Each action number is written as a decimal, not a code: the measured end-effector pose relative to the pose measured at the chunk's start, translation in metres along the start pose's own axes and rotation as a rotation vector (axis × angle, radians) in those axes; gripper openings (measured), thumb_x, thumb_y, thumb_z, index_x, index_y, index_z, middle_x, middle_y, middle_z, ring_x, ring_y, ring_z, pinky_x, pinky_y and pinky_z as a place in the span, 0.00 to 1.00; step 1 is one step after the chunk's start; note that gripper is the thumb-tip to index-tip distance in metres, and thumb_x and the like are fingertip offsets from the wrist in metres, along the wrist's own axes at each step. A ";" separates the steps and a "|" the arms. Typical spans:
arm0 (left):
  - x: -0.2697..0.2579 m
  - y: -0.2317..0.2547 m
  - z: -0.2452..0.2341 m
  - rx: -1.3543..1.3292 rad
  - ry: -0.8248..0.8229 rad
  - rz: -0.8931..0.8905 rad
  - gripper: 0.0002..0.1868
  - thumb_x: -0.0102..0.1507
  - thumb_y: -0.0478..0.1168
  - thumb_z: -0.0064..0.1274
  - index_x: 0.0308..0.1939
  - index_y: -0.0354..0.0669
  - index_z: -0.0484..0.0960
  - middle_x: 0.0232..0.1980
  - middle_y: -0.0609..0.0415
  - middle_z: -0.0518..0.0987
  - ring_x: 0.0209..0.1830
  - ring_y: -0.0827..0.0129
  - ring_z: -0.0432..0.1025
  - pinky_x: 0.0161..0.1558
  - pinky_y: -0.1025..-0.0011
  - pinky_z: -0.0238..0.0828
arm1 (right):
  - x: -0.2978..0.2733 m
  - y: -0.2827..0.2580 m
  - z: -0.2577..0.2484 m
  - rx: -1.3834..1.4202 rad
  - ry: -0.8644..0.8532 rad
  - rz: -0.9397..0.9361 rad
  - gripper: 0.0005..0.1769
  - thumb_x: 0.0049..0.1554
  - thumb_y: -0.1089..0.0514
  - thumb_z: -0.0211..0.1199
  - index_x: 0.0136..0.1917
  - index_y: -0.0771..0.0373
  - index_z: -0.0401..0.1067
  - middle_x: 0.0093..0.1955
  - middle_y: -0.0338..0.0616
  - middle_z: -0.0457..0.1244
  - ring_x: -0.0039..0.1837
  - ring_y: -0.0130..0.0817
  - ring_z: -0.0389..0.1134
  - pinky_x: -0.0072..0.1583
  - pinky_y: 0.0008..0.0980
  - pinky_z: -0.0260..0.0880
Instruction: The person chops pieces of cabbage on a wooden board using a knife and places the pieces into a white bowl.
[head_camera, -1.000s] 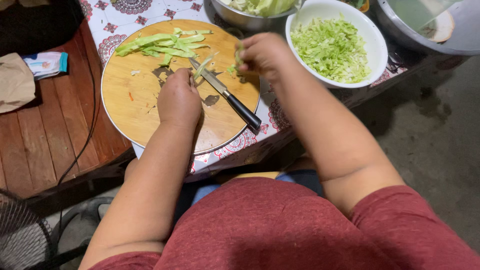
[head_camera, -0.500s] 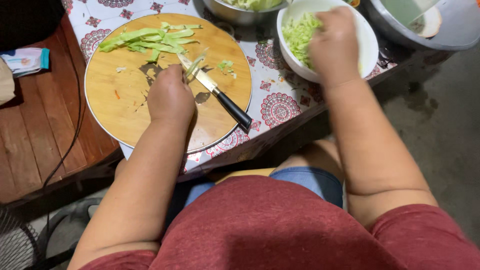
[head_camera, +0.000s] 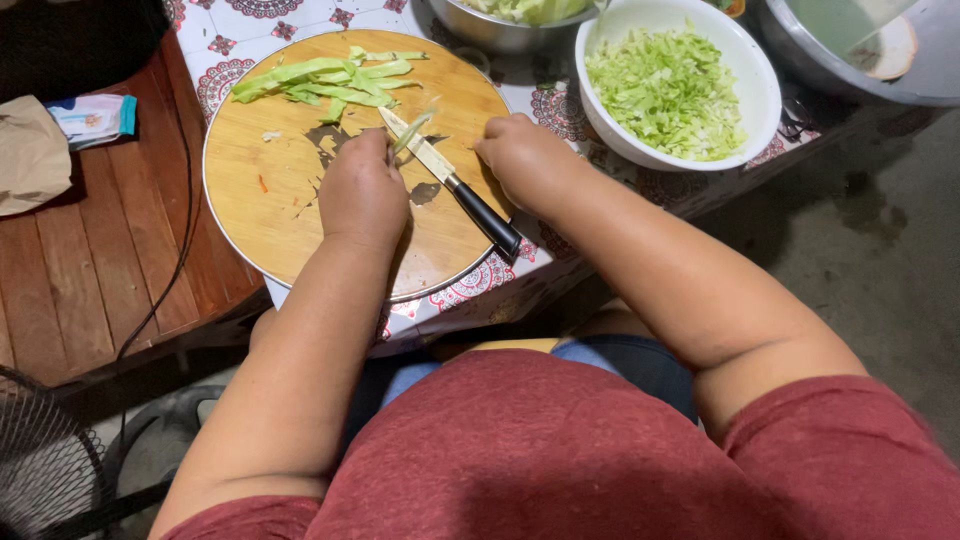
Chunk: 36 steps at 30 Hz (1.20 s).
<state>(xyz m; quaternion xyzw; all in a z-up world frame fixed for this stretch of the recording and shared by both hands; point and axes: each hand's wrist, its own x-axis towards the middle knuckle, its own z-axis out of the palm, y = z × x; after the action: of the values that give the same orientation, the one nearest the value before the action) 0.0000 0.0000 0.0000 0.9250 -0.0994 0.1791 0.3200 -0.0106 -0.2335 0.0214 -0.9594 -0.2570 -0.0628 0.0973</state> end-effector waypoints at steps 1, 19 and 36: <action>0.001 0.000 -0.001 0.000 0.003 -0.001 0.05 0.63 0.34 0.50 0.40 0.39 0.80 0.40 0.40 0.80 0.41 0.42 0.74 0.41 0.49 0.70 | -0.003 0.001 -0.001 -0.013 0.010 0.007 0.10 0.54 0.64 0.58 0.48 0.64 0.78 0.51 0.52 0.66 0.59 0.55 0.66 0.59 0.46 0.69; 0.040 -0.213 -0.046 -0.170 0.287 -0.385 0.12 0.72 0.44 0.51 0.46 0.37 0.76 0.45 0.44 0.81 0.44 0.58 0.75 0.49 0.60 0.71 | -0.050 0.109 -0.084 0.531 0.754 0.088 0.14 0.59 0.76 0.58 0.57 0.69 0.77 0.52 0.49 0.68 0.52 0.32 0.72 0.56 0.27 0.75; 0.053 -0.206 -0.030 -0.235 0.148 -0.261 0.12 0.73 0.42 0.49 0.48 0.34 0.75 0.49 0.43 0.82 0.49 0.58 0.78 0.52 0.62 0.71 | -0.074 -0.017 0.009 0.489 0.288 0.409 0.25 0.63 0.53 0.62 0.68 0.67 0.68 0.66 0.59 0.63 0.65 0.51 0.66 0.68 0.42 0.64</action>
<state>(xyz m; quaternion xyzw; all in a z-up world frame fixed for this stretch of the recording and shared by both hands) 0.1024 0.1744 -0.0718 0.8705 0.0251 0.1907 0.4529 -0.0821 -0.2530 0.0026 -0.9207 -0.0503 -0.1132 0.3700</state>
